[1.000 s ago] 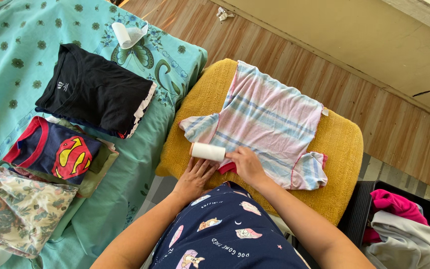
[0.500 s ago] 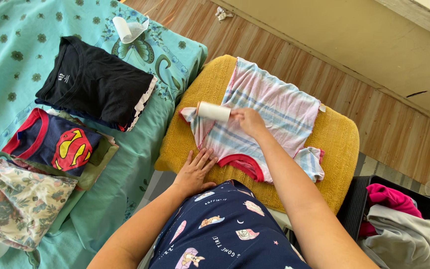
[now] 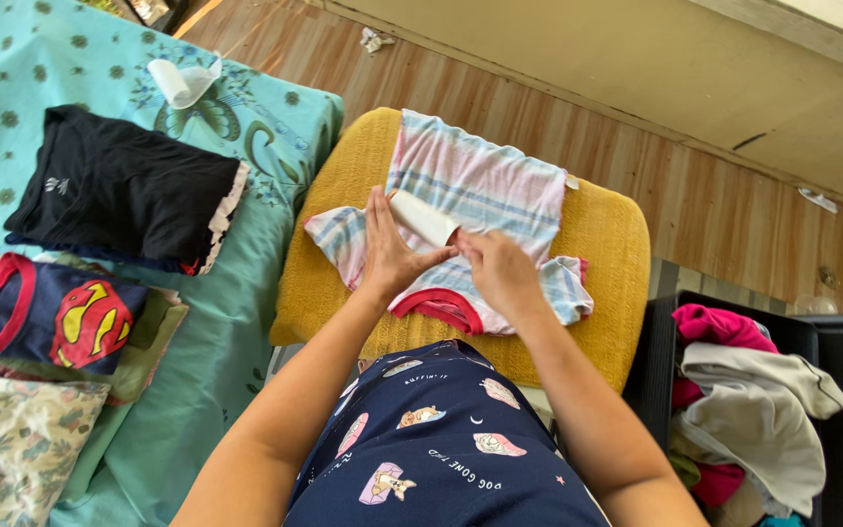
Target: The person uses a lint roller to remove debris from a black shirt and a striped t-shirt on a yellow surface, then folds the black shirt and the striped t-shirt by hand.
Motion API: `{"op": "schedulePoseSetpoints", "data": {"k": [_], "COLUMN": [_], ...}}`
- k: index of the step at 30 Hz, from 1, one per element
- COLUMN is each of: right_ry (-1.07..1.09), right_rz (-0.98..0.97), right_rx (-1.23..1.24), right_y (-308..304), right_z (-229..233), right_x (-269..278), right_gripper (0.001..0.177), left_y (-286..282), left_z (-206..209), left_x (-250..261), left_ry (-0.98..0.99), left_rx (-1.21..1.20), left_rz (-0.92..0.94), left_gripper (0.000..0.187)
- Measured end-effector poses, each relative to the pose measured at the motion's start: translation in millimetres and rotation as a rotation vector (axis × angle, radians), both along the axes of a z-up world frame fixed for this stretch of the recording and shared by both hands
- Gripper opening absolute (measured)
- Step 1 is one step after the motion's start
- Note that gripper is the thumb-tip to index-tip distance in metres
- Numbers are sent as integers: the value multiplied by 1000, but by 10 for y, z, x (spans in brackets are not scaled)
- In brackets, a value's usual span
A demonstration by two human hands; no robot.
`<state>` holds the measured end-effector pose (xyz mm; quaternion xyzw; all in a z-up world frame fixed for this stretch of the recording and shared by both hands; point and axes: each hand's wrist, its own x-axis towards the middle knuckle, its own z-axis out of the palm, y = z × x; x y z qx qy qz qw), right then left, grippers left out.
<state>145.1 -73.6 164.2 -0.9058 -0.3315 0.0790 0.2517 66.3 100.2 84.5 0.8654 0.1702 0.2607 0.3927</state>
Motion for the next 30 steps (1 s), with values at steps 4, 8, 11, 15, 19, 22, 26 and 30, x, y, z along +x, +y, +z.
{"op": "schedulePoseSetpoints", "data": {"k": [4,8,11,15,19,22,26,30], "right_ry": [123,322,255,110,138,-60,-179,-166], "right_rz": [-108,-166,-213,-326,-497,-577,-678,-957], "right_rx": [174,322,226,235,153,186,65,161], "right_y": [-410,-950,-1396,-1745,-1939,-2175,-2454,-2549], "right_z": [-204,-561,-912,-1377,-1644,-1755,-1792,-1629], "right_x": [-319,-565,-793,-993,-732,-207,315,516], "right_gripper": [28,28,30,29,28,29,24,27], "left_y": [-196,-615,-877,-1009,-936,-943,-912,-614], "left_z": [-6,-280,-559,-716,-607,-563,-648,-830], "left_x": [38,-103,-178,-244,-354,-335,-323,-439], "left_ry": [37,87,218,505,814,844,885,448], "left_rx": [-180,-125,-54,363,697,719,734,516], "left_rz": [-96,-181,-411,-659,-794,-804,-824,-597], "left_gripper": [131,122,142,154,144,138,133,109]}}
